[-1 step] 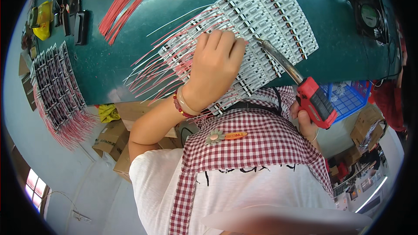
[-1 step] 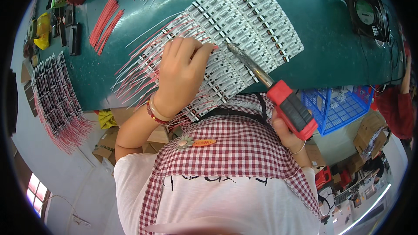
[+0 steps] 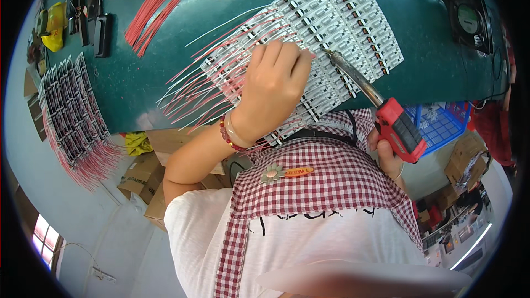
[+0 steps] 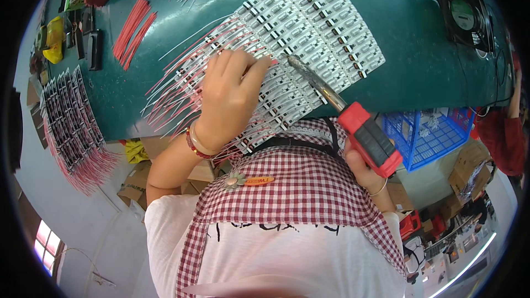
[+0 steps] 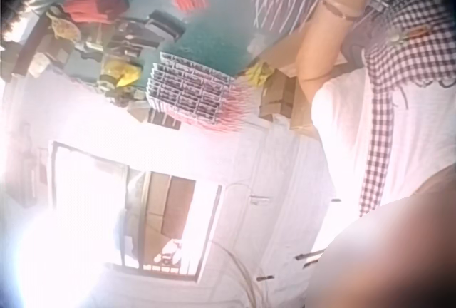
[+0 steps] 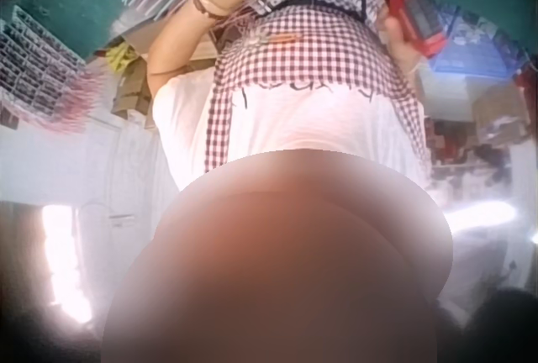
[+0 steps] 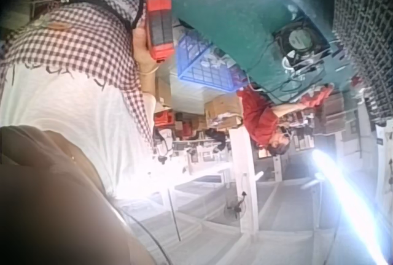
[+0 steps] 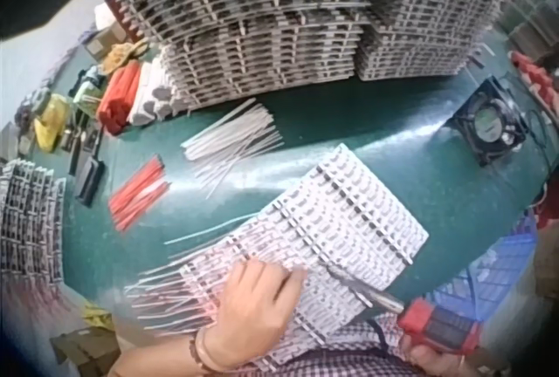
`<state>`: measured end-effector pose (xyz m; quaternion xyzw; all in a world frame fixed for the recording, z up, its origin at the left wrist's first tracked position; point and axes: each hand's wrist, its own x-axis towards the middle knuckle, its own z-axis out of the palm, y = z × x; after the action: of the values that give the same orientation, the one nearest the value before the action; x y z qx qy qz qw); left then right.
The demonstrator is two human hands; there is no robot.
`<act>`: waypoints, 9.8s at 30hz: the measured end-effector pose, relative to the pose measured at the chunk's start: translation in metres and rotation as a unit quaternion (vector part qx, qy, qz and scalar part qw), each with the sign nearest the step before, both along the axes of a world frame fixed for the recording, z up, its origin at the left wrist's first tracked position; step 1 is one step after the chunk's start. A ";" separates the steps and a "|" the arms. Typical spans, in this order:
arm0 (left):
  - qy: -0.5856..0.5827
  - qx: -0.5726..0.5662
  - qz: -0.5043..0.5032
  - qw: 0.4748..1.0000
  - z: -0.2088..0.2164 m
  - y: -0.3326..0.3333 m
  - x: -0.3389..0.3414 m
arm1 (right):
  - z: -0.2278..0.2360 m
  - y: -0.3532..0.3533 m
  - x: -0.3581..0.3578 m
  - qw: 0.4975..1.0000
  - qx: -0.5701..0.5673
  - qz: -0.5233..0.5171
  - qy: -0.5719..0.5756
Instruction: The person solders individual red and white wires to a sheet of LED strips using a soldering iron.
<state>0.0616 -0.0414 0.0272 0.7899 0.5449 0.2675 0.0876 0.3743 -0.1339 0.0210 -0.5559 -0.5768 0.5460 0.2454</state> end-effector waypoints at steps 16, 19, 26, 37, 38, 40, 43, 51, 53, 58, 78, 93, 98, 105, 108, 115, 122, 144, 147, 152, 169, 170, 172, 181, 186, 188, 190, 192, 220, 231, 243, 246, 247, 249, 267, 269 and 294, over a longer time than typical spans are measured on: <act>-0.026 -0.055 0.015 0.998 -0.009 -0.008 0.008 | -0.003 0.006 -0.004 0.999 0.001 0.018 -0.036; -0.022 -0.059 0.016 0.998 -0.008 -0.008 0.009 | -0.010 -0.002 0.007 0.995 0.031 0.036 -0.084; -0.019 -0.065 0.024 0.997 -0.008 -0.007 0.010 | 0.010 0.004 -0.004 0.998 -0.017 -0.060 0.032; 0.010 -0.023 0.030 0.999 -0.004 -0.009 0.010 | 0.009 -0.002 0.002 0.998 -0.029 -0.045 0.039; -0.007 -0.025 0.015 1.000 -0.007 -0.012 0.010 | 0.011 -0.002 0.002 0.996 -0.036 -0.065 0.046; -0.024 -0.028 0.000 0.999 -0.007 -0.015 0.011 | 0.010 -0.006 0.005 0.998 -0.035 -0.052 0.025; 0.002 -0.027 0.001 1.000 -0.006 -0.013 0.011 | 0.004 -0.007 0.004 0.999 -0.021 -0.035 -0.013; 0.012 -0.033 0.014 0.999 -0.007 -0.014 0.013 | 0.000 -0.005 0.001 0.999 -0.017 -0.029 -0.021; 0.015 -0.041 0.016 0.999 -0.006 -0.013 0.014 | -0.002 -0.004 0.001 0.999 -0.043 -0.013 -0.001; 0.031 -0.077 0.021 0.996 -0.002 -0.012 0.016 | -0.002 -0.011 0.008 1.000 -0.003 -0.006 -0.029; -0.020 -0.026 0.024 0.999 -0.006 -0.018 0.020 | 0.004 -0.012 0.004 1.000 -0.008 -0.022 -0.002; 0.022 -0.055 0.018 0.998 -0.004 -0.013 0.020 | 0.002 -0.011 0.007 1.000 -0.004 -0.018 0.021; 0.040 -0.060 0.017 0.997 -0.002 -0.012 0.020 | -0.007 -0.023 0.020 1.000 -0.011 -0.003 -0.002; 0.028 -0.023 0.007 0.999 -0.004 -0.021 0.020 | -0.010 -0.030 0.021 1.000 -0.011 -0.026 0.009; 0.011 -0.036 -0.001 0.999 -0.008 -0.023 0.023 | -0.006 -0.021 0.017 1.000 0.007 -0.009 -0.002; 0.009 -0.057 -0.007 0.998 -0.007 -0.018 0.022 | -0.012 -0.019 0.012 0.999 0.036 0.008 -0.030; 0.022 -0.082 -0.007 0.996 -0.005 -0.015 0.020 | -0.006 -0.013 0.008 1.000 0.004 -0.010 0.027; 0.075 -0.104 -0.016 0.992 -0.001 -0.015 0.018 | -0.006 -0.016 0.007 0.999 0.021 -0.028 0.025; -0.003 -0.052 0.016 0.999 -0.007 -0.018 0.019 | -0.007 -0.023 0.011 0.998 0.024 -0.039 0.031; -0.037 -0.072 0.010 0.997 -0.011 -0.026 0.027 | -0.009 -0.024 0.011 0.999 -0.011 -0.033 0.032; -0.002 -0.104 0.019 0.994 -0.010 -0.022 0.031 | -0.007 -0.018 0.002 0.999 0.042 0.007 -0.033; 0.002 -0.102 0.020 0.995 -0.010 -0.022 0.031 | -0.003 -0.015 -0.001 1.000 0.028 -0.013 -0.006; 0.005 -0.100 0.020 0.995 -0.010 -0.023 0.031 | -0.006 -0.019 0.004 0.999 0.028 -0.018 0.007; 0.037 -0.090 0.019 0.995 -0.011 -0.023 0.029 | -0.017 -0.025 0.009 0.999 0.022 -0.017 0.032; 0.037 -0.086 0.034 0.995 -0.012 -0.025 0.026 | -0.024 -0.030 0.011 0.999 0.036 -0.028 0.016; 0.037 -0.087 0.039 0.995 -0.011 -0.025 0.029 | -0.023 -0.021 0.007 0.999 0.033 0.009 0.029; 0.038 -0.089 0.046 0.994 -0.011 -0.026 0.031 | -0.021 -0.016 0.002 0.999 0.042 0.016 0.021; 0.026 -0.087 0.045 0.995 -0.012 -0.027 0.033 | -0.021 -0.016 0.003 0.998 0.050 0.027 0.013; 0.034 -0.066 0.056 0.996 -0.015 -0.024 0.042 | -0.021 -0.032 0.007 0.998 0.015 -0.048 0.046; 0.077 -0.104 0.035 0.991 -0.008 -0.022 0.043 | -0.018 -0.032 0.012 0.999 0.022 -0.021 0.023; 0.100 -0.125 0.029 0.987 -0.004 -0.021 0.044 | -0.030 -0.035 0.015 0.998 0.063 0.010 -0.030; 0.105 -0.121 0.029 0.987 -0.003 -0.019 0.044 | -0.035 -0.045 0.025 0.991 0.119 -0.004 -0.055; 0.105 -0.121 0.028 0.987 -0.003 -0.018 0.044 | -0.030 -0.043 0.024 0.996 0.084 -0.013 -0.032; 0.111 -0.128 0.027 0.985 -0.001 -0.017 0.043 | -0.028 -0.040 0.024 0.999 0.050 -0.021 -0.008; 0.071 -0.086 0.309 0.944 -0.053 0.058 -0.214 | -0.019 -0.018 -0.004 0.977 -0.015 -0.144 0.159; 0.093 -0.061 0.297 0.948 -0.055 0.058 -0.214 | -0.020 -0.020 -0.006 0.976 -0.010 -0.146 0.159; 0.175 -0.006 0.247 0.953 -0.058 0.062 -0.222 | -0.027 -0.018 -0.002 0.974 0.002 -0.136 0.184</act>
<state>-0.1608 0.0205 -0.0311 0.6647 0.7310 0.1357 -0.0732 0.3725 -0.1521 -0.0063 -0.5190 -0.4417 0.5992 0.4201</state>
